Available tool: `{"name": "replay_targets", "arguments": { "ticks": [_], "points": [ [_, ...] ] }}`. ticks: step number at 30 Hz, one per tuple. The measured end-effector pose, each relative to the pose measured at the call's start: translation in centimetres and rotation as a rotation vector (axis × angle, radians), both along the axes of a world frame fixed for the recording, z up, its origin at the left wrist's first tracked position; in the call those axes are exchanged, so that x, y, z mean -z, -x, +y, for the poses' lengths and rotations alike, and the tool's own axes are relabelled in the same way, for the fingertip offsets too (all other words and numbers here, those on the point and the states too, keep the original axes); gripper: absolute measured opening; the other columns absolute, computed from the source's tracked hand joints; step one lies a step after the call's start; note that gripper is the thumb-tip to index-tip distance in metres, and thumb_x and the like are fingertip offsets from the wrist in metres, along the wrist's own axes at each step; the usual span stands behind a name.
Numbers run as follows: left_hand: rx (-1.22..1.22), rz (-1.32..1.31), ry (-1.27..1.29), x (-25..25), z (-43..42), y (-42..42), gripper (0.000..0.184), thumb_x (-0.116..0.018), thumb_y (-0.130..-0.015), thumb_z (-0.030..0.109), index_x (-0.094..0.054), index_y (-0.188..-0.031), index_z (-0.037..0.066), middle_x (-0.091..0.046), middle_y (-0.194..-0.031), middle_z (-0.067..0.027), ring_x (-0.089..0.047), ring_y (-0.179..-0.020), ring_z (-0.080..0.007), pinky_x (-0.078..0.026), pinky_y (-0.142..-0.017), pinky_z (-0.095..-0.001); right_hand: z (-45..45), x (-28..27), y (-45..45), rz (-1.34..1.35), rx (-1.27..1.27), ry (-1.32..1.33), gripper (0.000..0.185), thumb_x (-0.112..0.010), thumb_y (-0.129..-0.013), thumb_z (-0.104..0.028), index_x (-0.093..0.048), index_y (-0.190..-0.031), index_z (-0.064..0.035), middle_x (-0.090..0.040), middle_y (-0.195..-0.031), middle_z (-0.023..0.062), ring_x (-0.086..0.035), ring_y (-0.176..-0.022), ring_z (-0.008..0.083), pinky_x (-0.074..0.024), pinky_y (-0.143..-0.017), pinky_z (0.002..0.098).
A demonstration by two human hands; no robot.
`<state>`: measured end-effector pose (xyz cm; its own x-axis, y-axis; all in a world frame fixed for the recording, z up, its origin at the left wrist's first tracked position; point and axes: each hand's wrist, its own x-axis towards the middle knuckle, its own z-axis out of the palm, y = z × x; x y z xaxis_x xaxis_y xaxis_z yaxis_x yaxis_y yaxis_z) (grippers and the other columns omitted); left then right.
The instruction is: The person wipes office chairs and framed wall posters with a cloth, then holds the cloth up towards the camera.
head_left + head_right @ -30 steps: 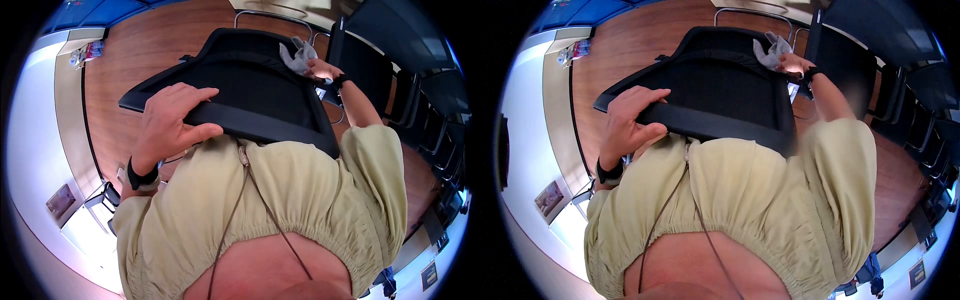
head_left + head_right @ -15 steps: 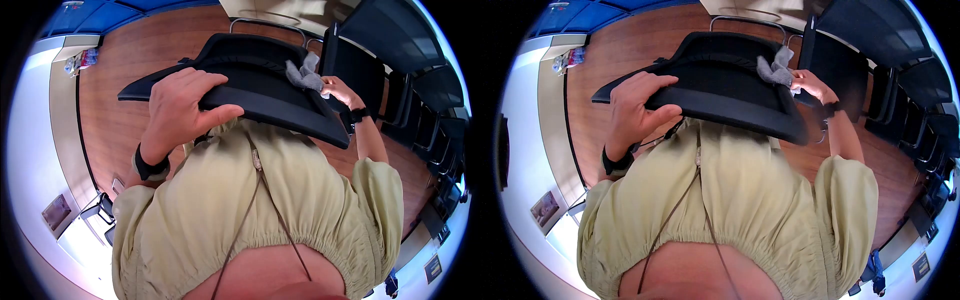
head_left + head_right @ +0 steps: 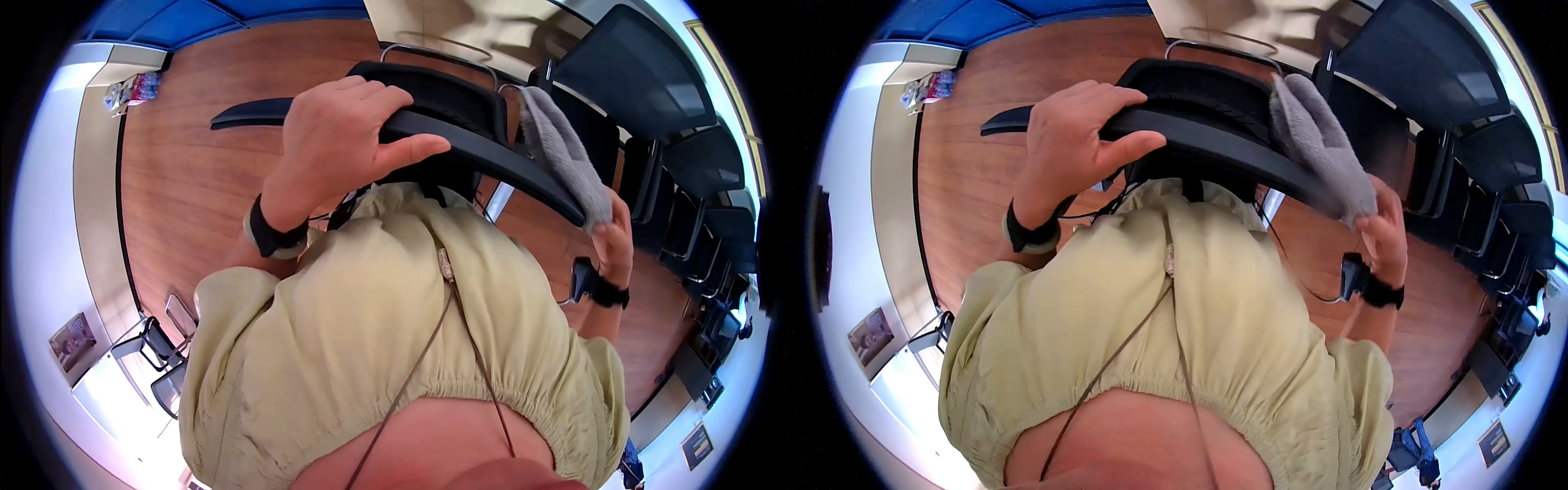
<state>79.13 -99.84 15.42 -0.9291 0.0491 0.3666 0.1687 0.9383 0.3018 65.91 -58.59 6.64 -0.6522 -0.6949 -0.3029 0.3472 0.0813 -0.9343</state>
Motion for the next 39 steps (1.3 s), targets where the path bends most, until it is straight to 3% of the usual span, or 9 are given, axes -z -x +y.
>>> {"name": "replay_targets", "arguments": {
  "ticks": [8,16,21,24,28,29,32,33,39],
  "points": [
    [0.004,0.108,0.012,0.7,0.0,0.1,0.045,-0.078,-0.074,0.047,-0.071,-0.094,0.007,-0.065,-0.076,-0.0083,-0.063,-0.068,-0.0275,-0.050,-0.059,-0.0351,-8.7,-9.8,-3.8,0.724,-0.235,-0.054,0.040,-0.064,-0.062,-0.009,-0.058,-0.099,0.0048,-0.057,-0.125,0.0204,-0.058,-0.108,0.0244,-0.0429,-0.092,0.0284],
    [0.069,0.263,-0.098,0.6,-1.1,0.2,0.055,-0.078,-0.076,0.033,-0.063,-0.123,0.008,-0.064,-0.085,-0.0078,-0.062,-0.078,-0.0273,-0.051,-0.065,-0.0354,-17.3,-9.0,-6.0,1.056,0.030,-0.161,0.033,-0.077,-0.057,-0.001,-0.057,-0.083,-0.0007,-0.063,-0.110,0.0237,-0.064,-0.095,0.0400,-0.0509,-0.080,0.0388],
    [0.193,0.145,-0.867,-1.0,-3.1,-0.7,0.055,-0.062,-0.090,0.010,-0.045,-0.142,0.001,-0.059,-0.133,-0.0133,-0.056,-0.123,-0.0202,-0.041,-0.108,-0.0359,-18.3,-7.6,-5.9,1.282,0.126,-0.227,0.024,-0.067,-0.069,0.000,-0.051,-0.086,-0.0003,-0.059,-0.093,0.0154,-0.056,-0.077,0.0233,-0.0453,-0.072,0.0292],
    [0.249,0.110,-1.403,-0.8,-4.8,-0.1,0.053,-0.056,-0.092,0.008,-0.042,-0.142,-0.002,-0.056,-0.135,-0.0177,-0.055,-0.125,-0.0268,-0.041,-0.109,-0.0385,-19.1,-7.8,-5.7,1.261,0.159,-0.161,0.024,-0.068,-0.069,0.000,-0.050,-0.085,-0.0011,-0.056,-0.087,0.0156,-0.054,-0.072,0.0255,-0.0443,-0.068,0.0303],
    [0.300,0.077,-1.456,-1.2,-5.9,0.0,0.051,-0.052,-0.092,0.006,-0.042,-0.141,-0.004,-0.055,-0.135,-0.0197,-0.054,-0.126,-0.0311,-0.042,-0.109,-0.0419,-19.3,-7.7,-5.7,1.280,0.202,-0.170,0.026,-0.069,-0.068,-0.001,-0.048,-0.084,-0.0018,-0.056,-0.087,0.0165,-0.053,-0.069,0.0268,-0.0444,-0.066,0.0309],
    [0.329,0.074,-1.493,-1.6,-6.1,-0.1,0.049,-0.057,-0.091,0.003,-0.045,-0.139,-0.001,-0.058,-0.131,-0.0152,-0.056,-0.123,-0.0234,-0.044,-0.106,-0.0365,-19.4,-7.7,-5.5,1.283,0.197,-0.158,0.027,-0.070,-0.068,-0.001,-0.048,-0.084,-0.0020,-0.056,-0.086,0.0165,-0.053,-0.068,0.0265,-0.0441,-0.065,0.0310],
    [0.529,0.248,-1.306,-5.2,-6.8,-0.7,0.059,-0.063,-0.089,0.011,-0.040,-0.142,0.000,-0.053,-0.137,-0.0177,-0.054,-0.126,-0.0280,-0.045,-0.105,-0.0405,-19.4,-7.2,-4.9,1.285,0.212,-0.142,0.026,-0.070,-0.069,-0.001,-0.047,-0.083,-0.0021,-0.055,-0.085,0.0162,-0.052,-0.067,0.0259,-0.0430,-0.063,0.0310],
    [0.485,0.315,-1.079,-8.1,-7.0,-1.8,0.068,-0.064,-0.087,0.033,-0.041,-0.144,0.003,-0.049,-0.141,-0.0189,-0.050,-0.129,-0.0333,-0.042,-0.107,-0.0472,-19.4,-7.1,-4.7,1.295,0.219,-0.141,0.026,-0.070,-0.069,-0.001,-0.047,-0.083,-0.0021,-0.055,-0.085,0.0158,-0.051,-0.067,0.0257,-0.0428,-0.063,0.0310],
    [0.499,0.623,-0.191,-18.0,-8.3,-8.8,0.068,-0.064,-0.086,0.032,-0.042,-0.142,0.003,-0.050,-0.140,-0.0190,-0.050,-0.128,-0.0337,-0.042,-0.107,-0.0476,-19.8,-6.9,-3.8,1.360,0.263,-0.162,0.026,-0.069,-0.070,0.000,-0.047,-0.082,-0.0019,-0.052,-0.080,0.0135,-0.048,-0.065,0.0238,-0.0410,-0.061,0.0304]
  ]
}}
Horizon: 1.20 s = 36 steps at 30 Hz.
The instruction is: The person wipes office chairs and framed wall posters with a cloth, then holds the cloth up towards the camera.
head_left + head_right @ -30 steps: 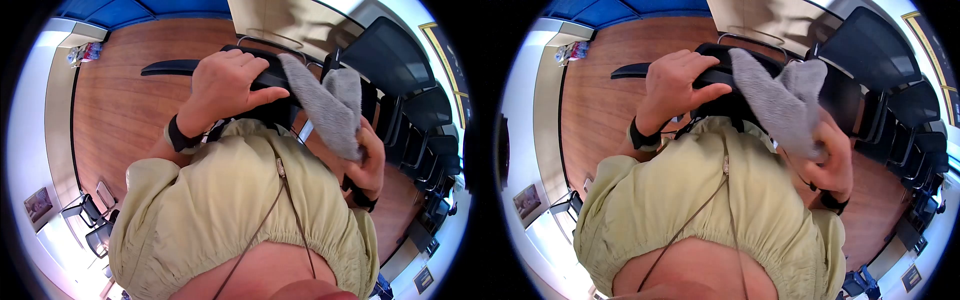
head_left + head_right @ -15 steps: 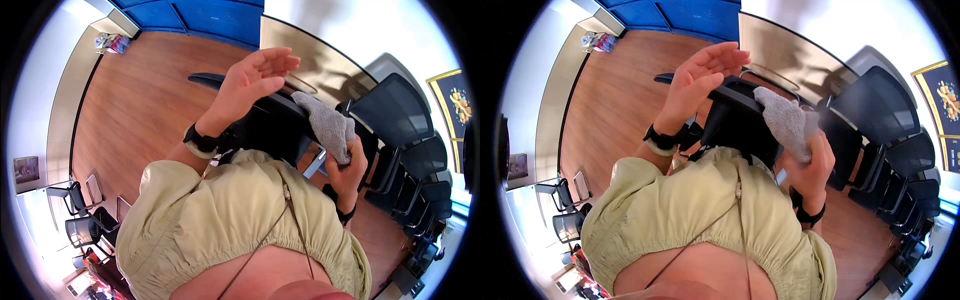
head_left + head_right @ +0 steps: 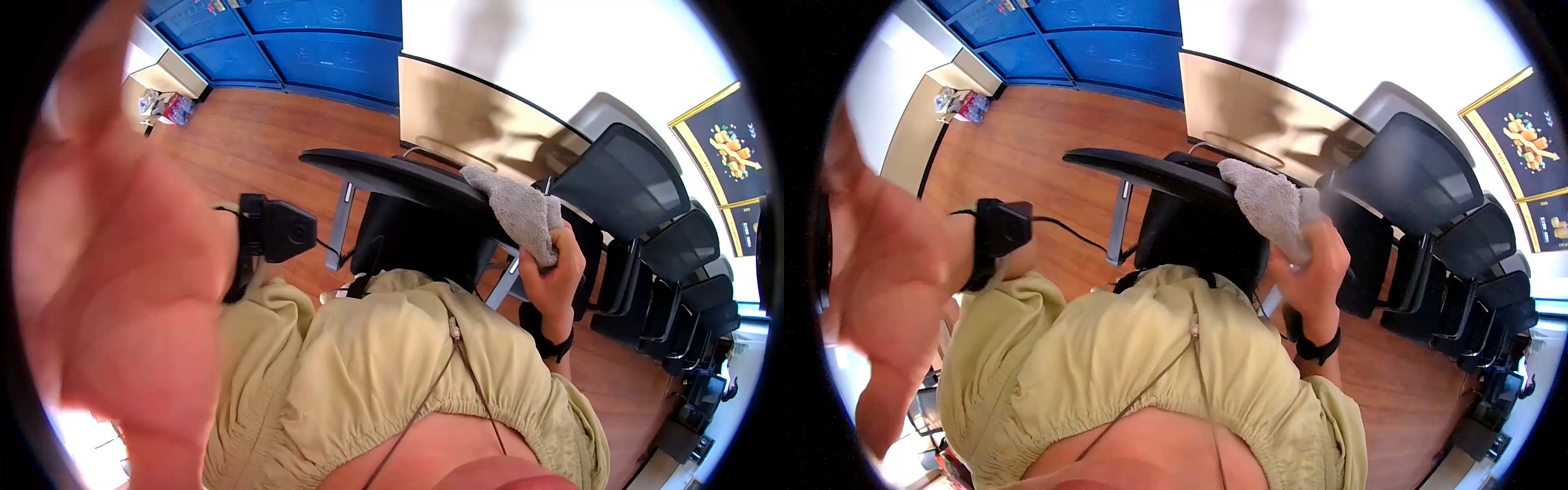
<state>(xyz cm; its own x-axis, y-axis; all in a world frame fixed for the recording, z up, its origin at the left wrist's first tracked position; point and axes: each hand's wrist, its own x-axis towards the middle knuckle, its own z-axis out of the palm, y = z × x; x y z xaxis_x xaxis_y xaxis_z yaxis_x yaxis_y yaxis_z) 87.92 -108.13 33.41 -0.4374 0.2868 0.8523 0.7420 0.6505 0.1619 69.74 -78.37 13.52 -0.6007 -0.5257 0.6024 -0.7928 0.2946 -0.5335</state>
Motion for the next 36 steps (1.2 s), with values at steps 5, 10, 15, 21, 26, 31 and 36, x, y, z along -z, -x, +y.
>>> {"name": "replay_targets", "arguments": {
  "ticks": [5,10,15,21,26,31,36],
  "points": [
    [-0.065,0.177,0.166,-1.4,0.0,-1.5,0.067,-0.064,-0.085,0.031,-0.043,-0.142,0.003,-0.050,-0.139,-0.0192,-0.051,-0.128,-0.0340,-0.041,-0.107,-0.0479,-0.4,-0.1,0.0,-0.009,0.011,0.025,0.024,-0.069,-0.071,-0.001,-0.047,-0.082,-0.0019,-0.052,-0.078,0.0132,-0.049,-0.064,0.0243,-0.0410,-0.060,0.0308],
    [-0.101,0.271,0.149,-1.1,-0.3,-2.0,0.066,-0.065,-0.085,0.030,-0.043,-0.141,0.002,-0.051,-0.138,-0.0193,-0.051,-0.127,-0.0343,-0.041,-0.107,-0.0482,-0.2,-0.3,-0.3,-0.007,0.037,0.000,0.023,-0.069,-0.071,-0.002,-0.049,-0.082,-0.0018,-0.052,-0.078,0.0143,-0.049,-0.064,0.0272,-0.0422,-0.060,0.0319],
    [-0.143,0.345,0.096,0.1,-2.2,-1.5,0.065,-0.065,-0.084,0.030,-0.044,-0.140,0.002,-0.051,-0.138,-0.0194,-0.051,-0.127,-0.0346,-0.041,-0.107,-0.0485,-0.5,-0.3,-0.3,0.003,0.041,-0.004,0.022,-0.068,-0.070,-0.002,-0.050,-0.082,-0.0015,-0.054,-0.080,0.0168,-0.053,-0.066,0.0314,-0.0438,-0.062,0.0340],
    [-0.175,0.467,0.022,-1.3,-4.3,1.4,0.064,-0.065,-0.084,0.028,-0.045,-0.139,0.002,-0.052,-0.137,-0.0196,-0.051,-0.127,-0.0350,-0.040,-0.107,-0.0489,-0.9,-0.8,-0.4,-0.011,0.049,0.044,0.024,-0.070,-0.065,-0.004,-0.049,-0.077,-0.0023,-0.056,-0.078,0.0193,-0.056,-0.067,0.0381,-0.0446,-0.060,0.0392],
    [-0.174,0.535,-0.066,-2.6,-5.3,4.1,0.063,-0.065,-0.083,0.028,-0.046,-0.138,0.002,-0.052,-0.136,-0.0197,-0.051,-0.126,-0.0354,-0.040,-0.107,-0.0493,-0.9,-1.1,0.0,0.017,0.037,0.023,0.024,-0.068,-0.066,-0.004,-0.047,-0.077,-0.0016,-0.055,-0.078,0.0198,-0.055,-0.067,0.0384,-0.0449,-0.061,0.0384],
    [-0.141,0.604,-0.136,-4.2,-5.4,7.5,0.063,-0.066,-0.083,0.027,-0.047,-0.137,0.002,-0.053,-0.135,-0.0199,-0.051,-0.126,-0.0357,-0.040,-0.107,-0.0496,-0.6,-1.2,-0.1,0.045,0.047,0.018,0.028,-0.071,-0.060,-0.008,-0.047,-0.074,-0.0025,-0.052,-0.073,0.0194,-0.053,-0.064,0.0399,-0.0431,-0.057,0.0412],
    [-0.102,0.664,-0.182,-7.2,-6.8,10.0,0.062,-0.066,-0.082,0.026,-0.047,-0.136,0.002,-0.053,-0.134,-0.0200,-0.051,-0.126,-0.0360,-0.040,-0.107,-0.0499,-0.5,-1.4,-0.9,0.032,0.097,0.010,0.029,-0.072,-0.061,-0.014,-0.048,-0.073,-0.0039,-0.052,-0.069,0.0186,-0.054,-0.062,0.0405,-0.0423,-0.054,0.0424]
  ]
}}
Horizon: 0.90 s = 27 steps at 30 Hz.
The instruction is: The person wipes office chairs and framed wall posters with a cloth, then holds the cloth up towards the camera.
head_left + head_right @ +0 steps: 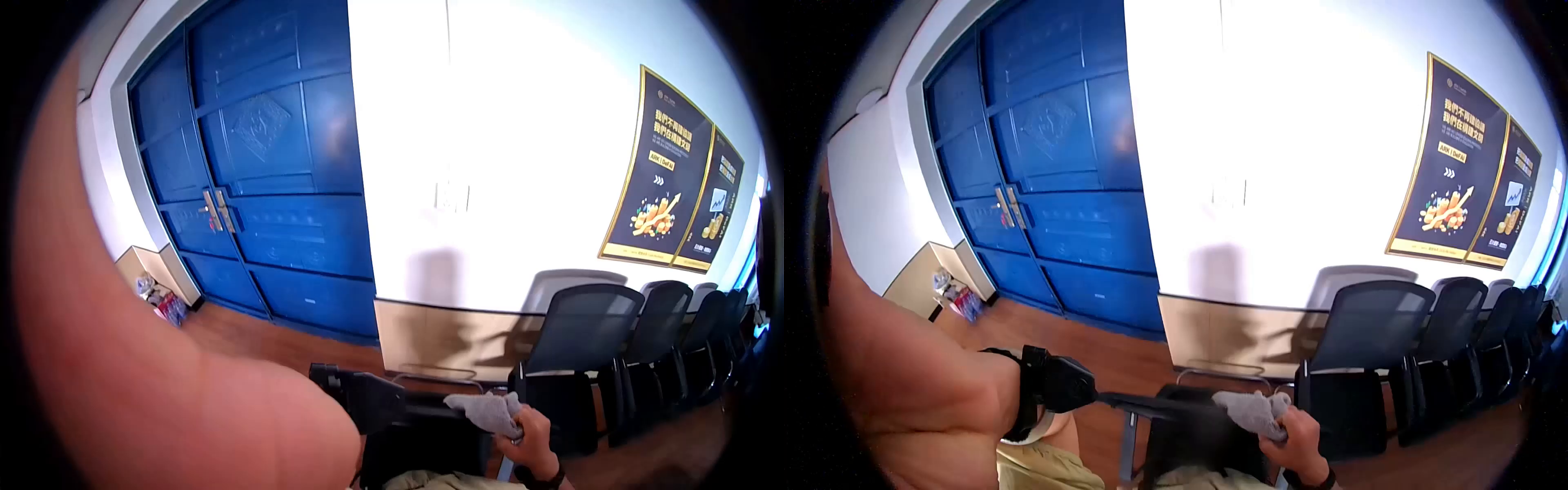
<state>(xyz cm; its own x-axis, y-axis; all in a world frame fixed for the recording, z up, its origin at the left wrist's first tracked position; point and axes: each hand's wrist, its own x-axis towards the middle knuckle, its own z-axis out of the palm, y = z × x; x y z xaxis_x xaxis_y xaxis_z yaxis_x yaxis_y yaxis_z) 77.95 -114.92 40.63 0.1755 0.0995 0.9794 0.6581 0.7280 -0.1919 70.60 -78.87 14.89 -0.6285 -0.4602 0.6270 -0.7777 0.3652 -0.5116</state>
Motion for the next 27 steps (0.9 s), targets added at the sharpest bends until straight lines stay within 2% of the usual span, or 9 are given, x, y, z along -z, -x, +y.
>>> {"name": "replay_targets", "arguments": {
  "ticks": [4,8,14,17,18,21,24,27],
  "points": [
    [0.004,0.030,-0.023,-1.5,-0.6,2.0,0.061,-0.066,-0.082,0.025,-0.048,-0.135,0.002,-0.054,-0.134,-0.0201,-0.051,-0.126,-0.0363,-0.039,-0.106,-0.0502,0.3,0.7,0.2,0.026,-0.020,0.015,0.030,-0.075,-0.060,-0.012,-0.050,-0.074,-0.0053,-0.056,-0.070,0.0164,-0.057,-0.060,0.0361,-0.0435,-0.053,0.0411],
    [0.011,0.051,-0.032,0.5,1.2,3.7,0.061,-0.066,-0.081,0.024,-0.048,-0.135,0.002,-0.054,-0.133,-0.0202,-0.052,-0.125,-0.0365,-0.039,-0.106,-0.0504,0.2,0.6,0.0,0.046,0.004,0.006,0.033,-0.078,-0.059,-0.018,-0.050,-0.073,-0.0072,-0.055,-0.070,0.0147,-0.057,-0.060,0.0351,-0.0445,-0.052,0.0420],
    [-0.002,0.039,-0.046,-2.0,-0.5,3.8,0.060,-0.067,-0.081,0.023,-0.049,-0.134,0.002,-0.055,-0.132,-0.0204,-0.052,-0.125,-0.0369,-0.039,-0.106,-0.0508,0.4,1.0,0.5,0.048,-0.017,-0.043,0.032,-0.076,-0.063,-0.012,-0.048,-0.076,-0.0055,-0.057,-0.073,0.0171,-0.058,-0.061,0.0354,-0.0444,-0.053,0.0406],
    [-0.006,0.074,-0.051,-3.0,-0.6,3.8,0.059,-0.067,-0.080,0.023,-0.050,-0.133,0.002,-0.055,-0.132,-0.0204,-0.052,-0.125,-0.0371,-0.039,-0.106,-0.0510,2.2,3.7,0.7,-0.165,-0.012,-0.241,0.077,-0.079,-0.070,-0.016,-0.052,-0.141,-0.0085,-0.053,-0.141,0.0146,-0.055,-0.122,0.0311,-0.0501,-0.094,0.0345],
    [-0.002,0.089,-0.058,-3.4,-0.6,3.8,0.059,-0.067,-0.080,0.023,-0.050,-0.133,0.002,-0.055,-0.132,-0.0205,-0.052,-0.125,-0.0372,-0.038,-0.106,-0.0511,1.0,0.9,-0.2,-0.057,-0.043,-0.076,0.070,-0.075,-0.063,-0.010,-0.058,-0.131,-0.0063,-0.066,-0.101,0.0104,-0.064,-0.088,0.0289,-0.0520,-0.075,0.0365],
    [0.006,0.110,-0.055,-4.7,-1.1,3.8,0.059,-0.067,-0.080,0.022,-0.050,-0.132,0.002,-0.056,-0.131,-0.0205,-0.052,-0.124,-0.0374,-0.038,-0.106,-0.0513,1.0,1.5,0.4,0.081,-0.091,0.007,0.074,-0.072,-0.073,-0.014,-0.047,-0.142,-0.0054,-0.062,-0.121,0.0258,-0.065,-0.089,0.0390,-0.0519,-0.076,0.0464],
    [-0.017,0.104,-0.057,-5.2,-1.5,4.1,0.058,-0.067,-0.080,0.022,-0.051,-0.132,0.002,-0.056,-0.131,-0.0206,-0.052,-0.124,-0.0376,-0.038,-0.106,-0.0515,1.2,2.8,1.3,0.073,-0.093,-0.024,0.076,-0.075,-0.071,-0.015,-0.048,-0.141,-0.0015,-0.062,-0.118,0.0270,-0.064,-0.091,0.0410,-0.0517,-0.076,0.0446],
    [-0.025,0.117,-0.063,-5.0,-1.4,4.6,0.058,-0.067,-0.079,0.021,-0.051,-0.131,0.002,-0.056,-0.130,-0.0207,-0.052,-0.124,-0.0378,-0.038,-0.106,-0.0517,1.1,2.2,1.2,0.094,-0.065,-0.036,0.065,-0.070,-0.077,-0.013,-0.051,-0.137,-0.0008,-0.065,-0.114,0.0251,-0.065,-0.092,0.0383,-0.0516,-0.075,0.0450]
  ]
}}
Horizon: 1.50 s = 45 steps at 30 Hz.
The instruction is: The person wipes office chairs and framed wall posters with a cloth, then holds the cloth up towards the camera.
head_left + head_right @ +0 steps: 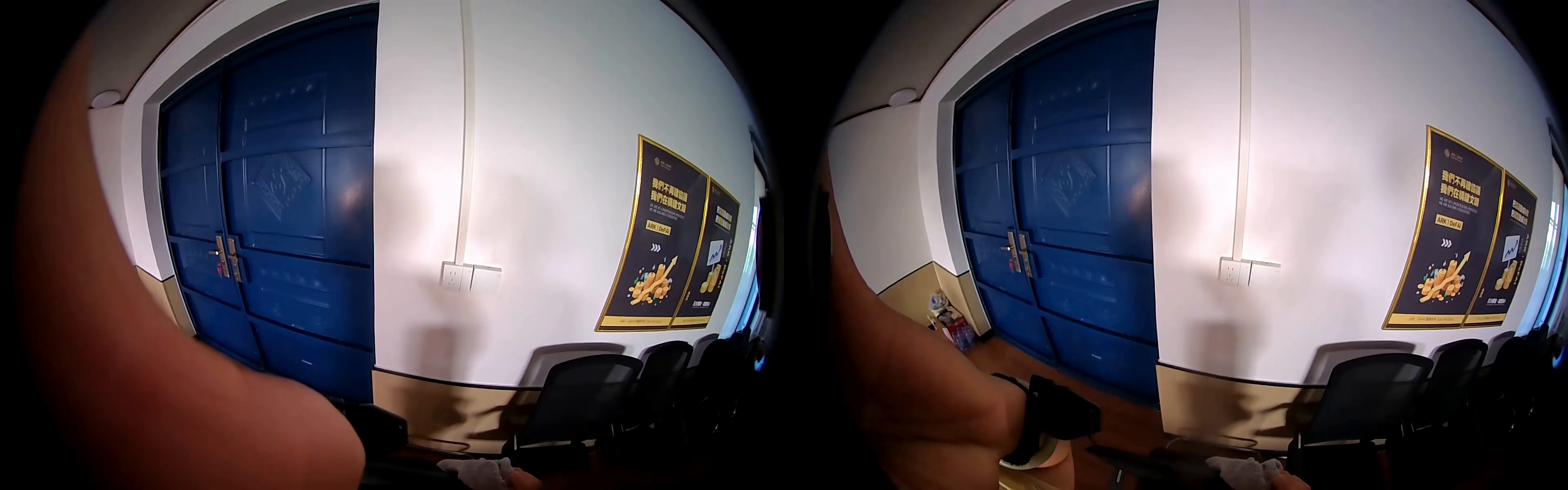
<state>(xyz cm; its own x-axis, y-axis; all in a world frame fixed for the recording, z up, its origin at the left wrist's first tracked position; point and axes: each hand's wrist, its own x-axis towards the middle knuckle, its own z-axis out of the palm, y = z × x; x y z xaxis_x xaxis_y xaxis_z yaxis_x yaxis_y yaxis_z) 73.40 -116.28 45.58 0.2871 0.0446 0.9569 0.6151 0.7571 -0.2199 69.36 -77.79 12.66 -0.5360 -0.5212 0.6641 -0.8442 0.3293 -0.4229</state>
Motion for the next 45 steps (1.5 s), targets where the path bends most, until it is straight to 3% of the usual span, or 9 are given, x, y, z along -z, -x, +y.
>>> {"name": "replay_targets", "arguments": {
  "ticks": [1,18,20,27,31,32,34,37,45],
  "points": [
    [-0.003,0.005,-0.002,0.3,0.2,-0.1,0.058,-0.067,-0.079,0.021,-0.051,-0.131,0.002,-0.056,-0.130,-0.0207,-0.052,-0.124,-0.0378,-0.038,-0.106,-0.0517,-0.1,1.7,1.2,-0.029,0.028,0.056,0.056,-0.068,-0.078,-0.012,-0.056,-0.131,-0.0008,-0.066,-0.112,0.0236,-0.065,-0.091,0.0367,-0.0519,-0.074,0.0435],
    [-0.077,-0.047,-0.029,-0.9,-1.2,-1.6,0.055,-0.068,-0.077,0.018,-0.054,-0.128,0.001,-0.058,-0.128,-0.0212,-0.052,-0.123,-0.0390,-0.037,-0.106,-0.0528,-1.0,-2.9,0.1,-0.135,0.023,0.068,0.053,-0.071,-0.070,-0.006,-0.061,-0.122,0.0015,-0.062,-0.091,0.0197,-0.063,-0.078,0.0362,-0.0504,-0.068,0.0410],
    [-0.067,-0.051,-0.024,-0.3,-1.5,-1.4,0.055,-0.068,-0.077,0.017,-0.054,-0.128,0.001,-0.058,-0.127,-0.0212,-0.052,-0.123,-0.0391,-0.037,-0.106,-0.0529,-1.1,-3.5,-0.1,-0.033,0.019,0.048,0.053,-0.070,-0.068,-0.006,-0.060,-0.120,0.0022,-0.062,-0.089,0.0213,-0.061,-0.077,0.0403,-0.0499,-0.068,0.0432],
    [-0.055,-0.036,-0.030,3.5,-0.3,-0.1,0.054,-0.069,-0.076,0.016,-0.055,-0.126,0.001,-0.059,-0.126,-0.0214,-0.053,-0.122,-0.0395,-0.036,-0.106,-0.0534,-1.1,-3.4,0.4,-0.082,0.060,0.029,0.040,-0.069,-0.064,-0.009,-0.063,-0.102,0.0021,-0.062,-0.089,0.0234,-0.060,-0.078,0.0436,-0.0502,-0.068,0.0446],
    [-0.001,-0.041,-0.023,7.6,3.0,0.6,0.053,-0.069,-0.076,0.015,-0.056,-0.126,0.001,-0.059,-0.126,-0.0215,-0.053,-0.122,-0.0398,-0.036,-0.106,-0.0537,-0.9,-2.5,0.5,-0.069,0.069,0.024,0.044,-0.069,-0.064,-0.010,-0.063,-0.107,0.0006,-0.064,-0.096,0.0248,-0.063,-0.084,0.0435,-0.0523,-0.074,0.0449],
    [0.021,-0.043,-0.013,8.5,3.9,0.9,0.053,-0.069,-0.076,0.015,-0.056,-0.125,0.001,-0.059,-0.126,-0.0215,-0.053,-0.122,-0.0399,-0.036,-0.106,-0.0537,-1.3,-1.8,1.4,-0.014,0.030,0.060,0.032,-0.077,-0.063,-0.012,-0.049,-0.077,-0.0056,-0.056,-0.072,0.0167,-0.059,-0.061,0.0353,-0.0446,-0.053,0.0405],
    [0.038,-0.054,-0.005,10.3,5.6,0.9,0.053,-0.069,-0.076,0.015,-0.056,-0.125,0.001,-0.060,-0.125,-0.0216,-0.053,-0.122,-0.0400,-0.036,-0.106,-0.0539,-1.1,-1.0,1.7,-0.020,0.040,0.045,0.033,-0.078,-0.058,-0.015,-0.053,-0.078,-0.0069,-0.056,-0.073,0.0160,-0.057,-0.063,0.0369,-0.0451,-0.054,0.0424],
    [0.066,-0.076,-0.004,13.1,8.2,0.7,0.053,-0.069,-0.075,0.014,-0.057,-0.125,0.001,-0.060,-0.125,-0.0217,-0.053,-0.122,-0.0402,-0.036,-0.106,-0.0541,-0.7,-1.0,1.9,0.017,0.002,0.028,0.032,-0.074,-0.065,-0.016,-0.057,-0.088,-0.0027,-0.054,-0.074,0.0168,-0.056,-0.065,0.0373,-0.0446,-0.057,0.0413],
    [0.065,-0.127,0.025,15.8,10.2,-0.7,0.052,-0.070,-0.074,0.013,-0.058,-0.123,0.001,-0.061,-0.124,-0.0219,-0.053,-0.121,-0.0407,-0.035,-0.105,-0.0546,-1.5,-2.1,1.6,0.015,0.003,0.071,0.029,-0.072,-0.064,-0.008,-0.046,-0.076,-0.0040,-0.049,-0.070,0.0159,-0.050,-0.058,0.0342,-0.0395,-0.052,0.0377]
  ]
}}
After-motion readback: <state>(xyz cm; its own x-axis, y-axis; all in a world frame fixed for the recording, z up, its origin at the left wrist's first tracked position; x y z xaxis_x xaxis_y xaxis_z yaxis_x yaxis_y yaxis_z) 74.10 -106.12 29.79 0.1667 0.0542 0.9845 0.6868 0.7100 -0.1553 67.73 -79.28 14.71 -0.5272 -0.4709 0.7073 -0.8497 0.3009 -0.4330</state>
